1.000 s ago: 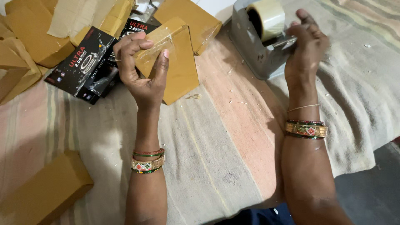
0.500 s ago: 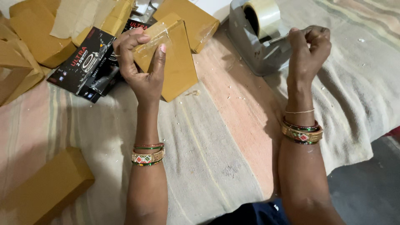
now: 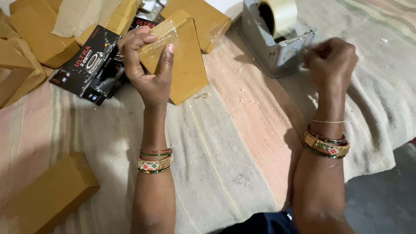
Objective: The person packs smart watches into small cardboard boxes. They open the watch boxes, place the watches and accessories inside, close the flaps, and seal the boxes with packing tape using a tape dispenser.
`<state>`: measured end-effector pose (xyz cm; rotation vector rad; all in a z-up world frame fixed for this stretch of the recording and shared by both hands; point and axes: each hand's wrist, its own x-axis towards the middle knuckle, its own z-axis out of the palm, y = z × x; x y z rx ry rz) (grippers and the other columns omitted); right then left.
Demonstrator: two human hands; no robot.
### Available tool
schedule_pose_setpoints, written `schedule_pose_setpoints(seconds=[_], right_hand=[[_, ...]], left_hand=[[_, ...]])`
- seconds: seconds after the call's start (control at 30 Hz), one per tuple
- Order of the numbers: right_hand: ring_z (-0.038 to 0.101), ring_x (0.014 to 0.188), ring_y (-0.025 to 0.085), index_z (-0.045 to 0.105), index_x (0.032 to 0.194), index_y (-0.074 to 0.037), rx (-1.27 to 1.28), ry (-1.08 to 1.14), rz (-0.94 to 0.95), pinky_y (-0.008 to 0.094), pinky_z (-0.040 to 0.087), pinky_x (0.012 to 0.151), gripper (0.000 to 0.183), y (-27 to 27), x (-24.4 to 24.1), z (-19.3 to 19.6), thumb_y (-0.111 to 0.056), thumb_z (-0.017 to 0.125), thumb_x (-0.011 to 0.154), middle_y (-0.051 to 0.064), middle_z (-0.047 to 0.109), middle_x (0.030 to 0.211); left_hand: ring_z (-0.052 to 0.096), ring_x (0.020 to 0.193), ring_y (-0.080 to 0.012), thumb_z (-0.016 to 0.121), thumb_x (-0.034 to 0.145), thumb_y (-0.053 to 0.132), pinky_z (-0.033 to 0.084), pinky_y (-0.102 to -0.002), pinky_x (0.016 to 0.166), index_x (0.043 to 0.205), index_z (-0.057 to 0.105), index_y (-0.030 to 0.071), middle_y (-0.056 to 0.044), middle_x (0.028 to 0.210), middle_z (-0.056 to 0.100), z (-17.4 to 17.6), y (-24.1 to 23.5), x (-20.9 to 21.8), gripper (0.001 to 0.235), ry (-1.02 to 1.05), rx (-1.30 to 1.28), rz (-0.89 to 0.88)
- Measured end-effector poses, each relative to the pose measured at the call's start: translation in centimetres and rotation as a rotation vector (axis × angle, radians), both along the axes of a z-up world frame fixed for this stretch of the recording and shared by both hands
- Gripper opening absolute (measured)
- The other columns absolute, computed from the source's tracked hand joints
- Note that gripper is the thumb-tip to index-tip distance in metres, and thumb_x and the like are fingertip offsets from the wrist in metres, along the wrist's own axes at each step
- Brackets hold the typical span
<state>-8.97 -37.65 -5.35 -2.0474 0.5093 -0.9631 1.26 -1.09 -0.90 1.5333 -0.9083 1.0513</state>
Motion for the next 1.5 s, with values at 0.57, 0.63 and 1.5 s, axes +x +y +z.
schedule_pose_setpoints(seconds=[0.57, 0.63, 1.5], right_hand=[[0.069, 0.079, 0.021, 0.073, 0.104, -0.001, -0.797, -0.345, 0.82, 0.032, 0.053, 0.069, 0.009, 18.0, 2.7, 14.9, -0.002, 0.079, 0.096, 0.011, 0.072, 0.092], [0.067, 0.072, 0.023, 0.075, 0.099, -0.004, -0.89, -0.364, 0.736, 0.034, 0.05, 0.065, 0.007, 19.1, 3.1, 14.8, -0.006, 0.08, 0.095, 0.01, 0.071, 0.086], [0.075, 0.103, 0.021, 0.078, 0.113, -0.008, -0.788, -0.642, 0.785, 0.039, 0.049, 0.097, 0.012, 18.0, 4.9, 11.0, -0.008, 0.081, 0.101, 0.01, 0.076, 0.121]], left_hand=[[0.058, 0.128, -0.0207, 0.072, 0.085, -0.008, 0.048, -0.034, 0.112, 0.121, 0.061, 0.007, -0.008, 0.132, 0.059, 0.3, 0.9, 0.6, 0.04, 0.007, -0.048, -0.039], [0.059, 0.127, -0.019, 0.07, 0.084, -0.009, 0.049, -0.032, 0.11, 0.121, 0.062, 0.007, -0.006, 0.128, 0.06, 0.1, 0.9, 1.0, 0.04, -0.004, -0.058, -0.046], [0.066, 0.091, -0.0114, 0.074, 0.101, 0.009, 0.059, -0.025, 0.083, 0.105, 0.07, 0.003, -0.004, 0.108, 0.061, 1.4, -0.9, -0.6, 0.008, 0.14, -0.251, 0.013]])
